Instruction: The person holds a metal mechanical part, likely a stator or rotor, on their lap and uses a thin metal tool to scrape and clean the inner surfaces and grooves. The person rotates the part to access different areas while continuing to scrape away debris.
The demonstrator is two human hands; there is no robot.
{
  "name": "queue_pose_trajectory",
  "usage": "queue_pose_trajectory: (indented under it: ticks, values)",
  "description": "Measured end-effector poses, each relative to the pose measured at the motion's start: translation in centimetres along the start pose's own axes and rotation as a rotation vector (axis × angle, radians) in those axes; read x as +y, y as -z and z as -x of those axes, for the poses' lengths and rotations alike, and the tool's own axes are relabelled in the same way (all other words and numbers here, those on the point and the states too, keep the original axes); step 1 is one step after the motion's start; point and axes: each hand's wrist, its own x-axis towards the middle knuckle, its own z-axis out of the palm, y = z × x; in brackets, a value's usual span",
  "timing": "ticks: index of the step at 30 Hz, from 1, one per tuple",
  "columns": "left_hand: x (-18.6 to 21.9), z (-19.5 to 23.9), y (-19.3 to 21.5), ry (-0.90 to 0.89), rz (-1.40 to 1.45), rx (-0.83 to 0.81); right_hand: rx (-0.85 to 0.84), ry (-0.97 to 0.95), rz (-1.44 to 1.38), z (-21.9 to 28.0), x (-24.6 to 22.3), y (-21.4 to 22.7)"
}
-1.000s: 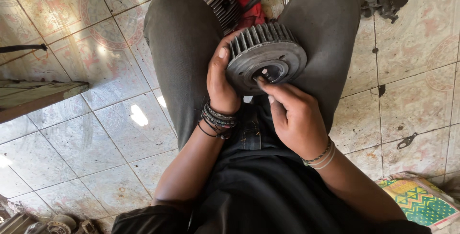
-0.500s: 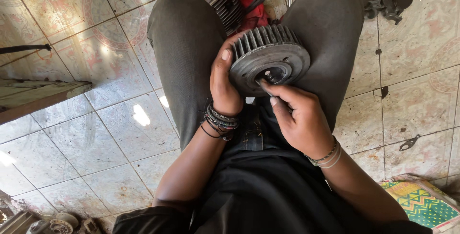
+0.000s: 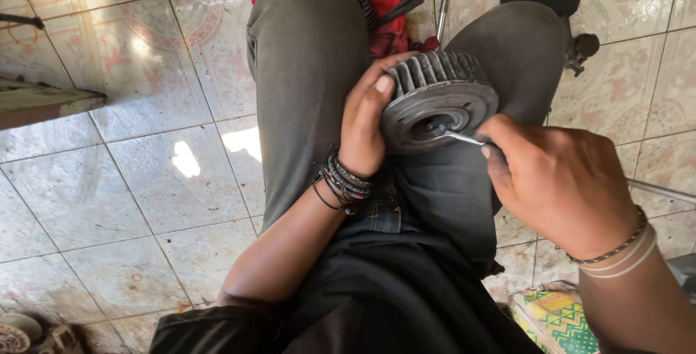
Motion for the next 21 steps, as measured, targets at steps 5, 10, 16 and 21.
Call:
queue_pose_trajectory:
  ticks: [5, 10, 16, 21]
  values:
    - [-0.2, 0.2, 0.0, 0.006, 0.071, -0.002, -0.127, 0.023, 0.281, -1.4, -1.4, 2.4]
    - [-0.8, 0.6, 0.1, 0.016, 0.074, -0.007, -0.055, 0.104, 0.359, -2.1, -3.0, 2.1]
    - [-0.4, 0.6, 0.2, 0.009, 0.015, -0.002, -0.132, 0.038, 0.217, -2.1, -2.3, 2.1]
    - [-0.9, 0.6, 0.3, -0.01, -0.047, -0.009, -0.097, 0.049, 0.131, -2.7, -2.5, 0.7]
